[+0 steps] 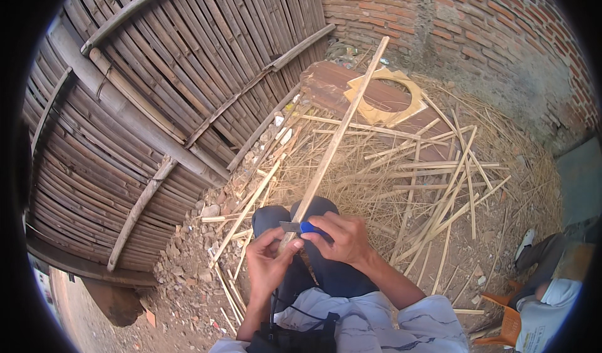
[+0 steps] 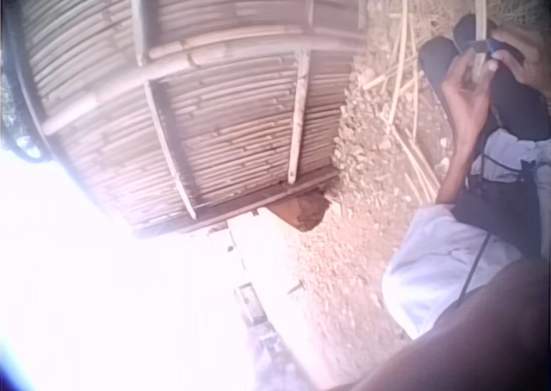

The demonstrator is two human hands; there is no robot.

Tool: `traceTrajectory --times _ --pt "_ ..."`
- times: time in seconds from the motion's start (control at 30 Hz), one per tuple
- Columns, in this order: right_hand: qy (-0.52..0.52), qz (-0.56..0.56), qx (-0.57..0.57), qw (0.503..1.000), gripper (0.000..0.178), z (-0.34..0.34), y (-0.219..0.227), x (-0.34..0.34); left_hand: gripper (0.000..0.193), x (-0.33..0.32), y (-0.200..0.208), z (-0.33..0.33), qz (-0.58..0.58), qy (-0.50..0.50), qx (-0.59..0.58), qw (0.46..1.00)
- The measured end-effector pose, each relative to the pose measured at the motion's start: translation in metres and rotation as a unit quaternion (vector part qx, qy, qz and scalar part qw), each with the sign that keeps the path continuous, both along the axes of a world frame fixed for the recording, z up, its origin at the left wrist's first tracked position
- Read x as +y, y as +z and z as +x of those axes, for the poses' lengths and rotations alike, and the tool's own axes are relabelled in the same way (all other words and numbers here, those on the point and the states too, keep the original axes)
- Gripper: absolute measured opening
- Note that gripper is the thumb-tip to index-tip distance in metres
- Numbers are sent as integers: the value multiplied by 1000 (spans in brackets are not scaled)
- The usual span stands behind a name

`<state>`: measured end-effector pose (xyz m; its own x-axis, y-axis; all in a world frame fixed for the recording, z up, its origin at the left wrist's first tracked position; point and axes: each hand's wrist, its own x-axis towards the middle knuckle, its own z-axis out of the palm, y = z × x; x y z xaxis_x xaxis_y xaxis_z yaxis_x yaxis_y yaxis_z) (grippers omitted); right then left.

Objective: The person sits on the ground and uses a blue utility knife to shave and smooth a long, thin wooden stick. They hold the stick with their left hand and scrape the blade along its length with their right hand, repeatedly turning the stick to work on different sides.

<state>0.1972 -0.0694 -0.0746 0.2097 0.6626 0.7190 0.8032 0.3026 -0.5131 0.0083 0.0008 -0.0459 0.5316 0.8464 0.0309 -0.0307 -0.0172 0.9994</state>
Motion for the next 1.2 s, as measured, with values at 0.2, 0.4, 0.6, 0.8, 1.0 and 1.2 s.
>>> traceTrajectory --times 0.2,0.4,0.6,0.8,1.0,1.2 --pt "-25 -8 -36 999 27 9 10 0 35 2 -1 -2 55 27 44 997" --pt "-216 48 108 969 28 95 7 16 31 -9 -8 -21 39 -4 38 999" --pt "-276 95 192 937 34 157 3 1 34 5 -2 -41 -39 -26 83 995" --pt "-101 6 125 987 33 60 1 -3 32 12 1 -27 -64 -47 57 995" --pt "2 -14 46 999 32 10 0 -2 30 7 3 -12 -117 -82 2 990" --pt "-2 -1 14 1000 29 -1 8 -1 27 5 0 -4 -56 -78 -30 995"
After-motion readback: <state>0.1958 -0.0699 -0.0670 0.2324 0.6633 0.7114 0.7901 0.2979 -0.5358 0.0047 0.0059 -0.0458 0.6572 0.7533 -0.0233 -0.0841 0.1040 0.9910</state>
